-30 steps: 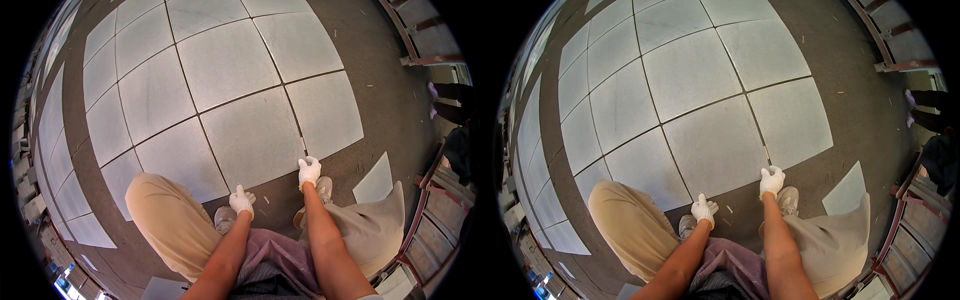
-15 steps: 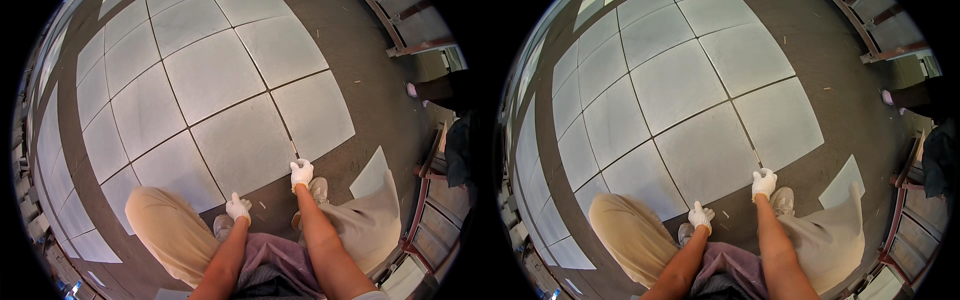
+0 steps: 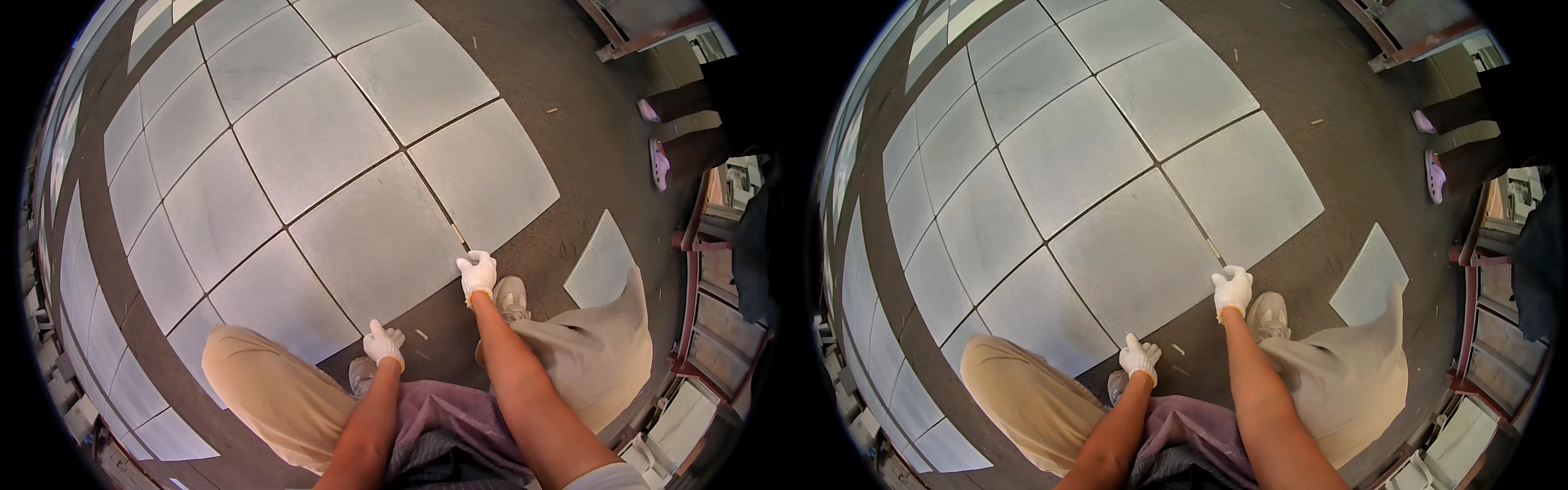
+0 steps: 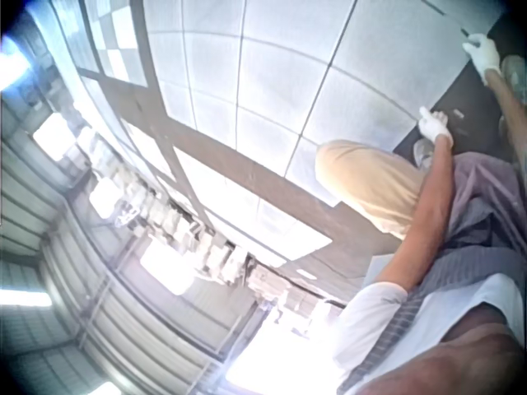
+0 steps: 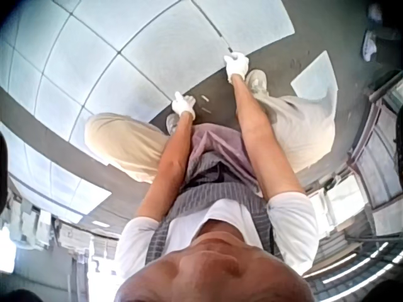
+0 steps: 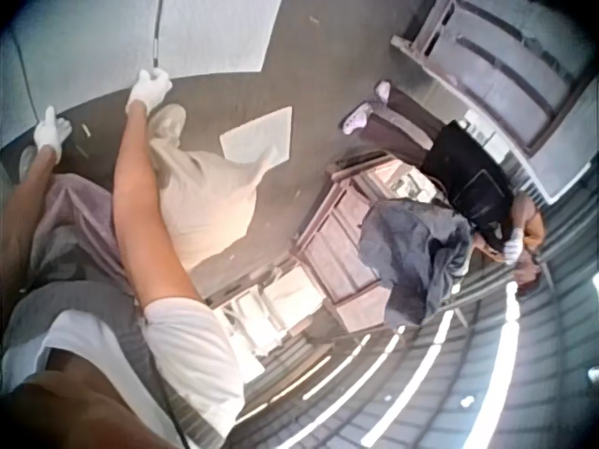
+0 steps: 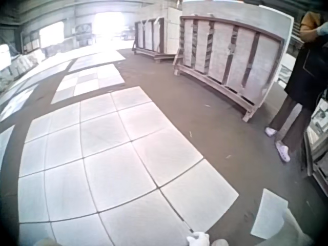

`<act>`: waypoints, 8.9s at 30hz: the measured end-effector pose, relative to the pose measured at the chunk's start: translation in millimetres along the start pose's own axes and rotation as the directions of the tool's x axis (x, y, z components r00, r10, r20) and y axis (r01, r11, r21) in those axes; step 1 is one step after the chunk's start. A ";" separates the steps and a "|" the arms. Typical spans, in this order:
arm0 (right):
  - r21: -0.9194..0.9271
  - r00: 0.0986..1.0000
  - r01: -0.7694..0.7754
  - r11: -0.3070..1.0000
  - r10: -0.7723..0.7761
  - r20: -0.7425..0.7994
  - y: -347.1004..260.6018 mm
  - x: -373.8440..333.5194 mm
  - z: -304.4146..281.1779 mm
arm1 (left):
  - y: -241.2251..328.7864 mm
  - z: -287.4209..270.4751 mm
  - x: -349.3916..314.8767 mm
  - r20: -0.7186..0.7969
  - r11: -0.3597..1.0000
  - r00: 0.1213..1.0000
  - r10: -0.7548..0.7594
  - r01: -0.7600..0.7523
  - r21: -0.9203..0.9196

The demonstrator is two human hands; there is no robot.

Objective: The person places square gray tiles onto a prepared floor surface, aligning them in a grid pattern. The person adjusts tile positions and inserts spacers between tiles to maintain consistent gaps.

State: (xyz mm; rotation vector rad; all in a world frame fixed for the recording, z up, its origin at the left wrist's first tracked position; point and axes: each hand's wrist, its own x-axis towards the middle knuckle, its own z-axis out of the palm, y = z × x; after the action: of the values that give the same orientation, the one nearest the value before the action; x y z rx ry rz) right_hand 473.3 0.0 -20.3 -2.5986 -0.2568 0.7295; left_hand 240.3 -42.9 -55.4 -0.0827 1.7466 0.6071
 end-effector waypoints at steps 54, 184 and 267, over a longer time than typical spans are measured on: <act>0.182 0.969 0.234 0.955 -0.213 -0.129 61.7 296.4 -137.3 | 55.4 258.1 -37.8 0.673 -0.150 0.448 0.589 -0.758 0.635; 0.658 0.770 -0.558 0.505 0.612 0.183 213.2 85.1 -321.8 | -128.2 401.8 -163.5 0.942 -0.607 0.184 -0.281 -0.794 -0.026; 0.078 0.672 -0.081 0.994 -0.004 0.741 -202.0 16.5 -596.4 | 224.9 -136.8 -740.4 0.043 0.206 0.956 0.289 -0.106 0.973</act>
State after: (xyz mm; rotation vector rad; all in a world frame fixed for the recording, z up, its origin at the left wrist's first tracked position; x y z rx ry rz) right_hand 792.0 -24.6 522.5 -2.0653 -0.3838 1.7550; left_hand 238.6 -103.0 728.1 1.0647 2.0094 -0.4767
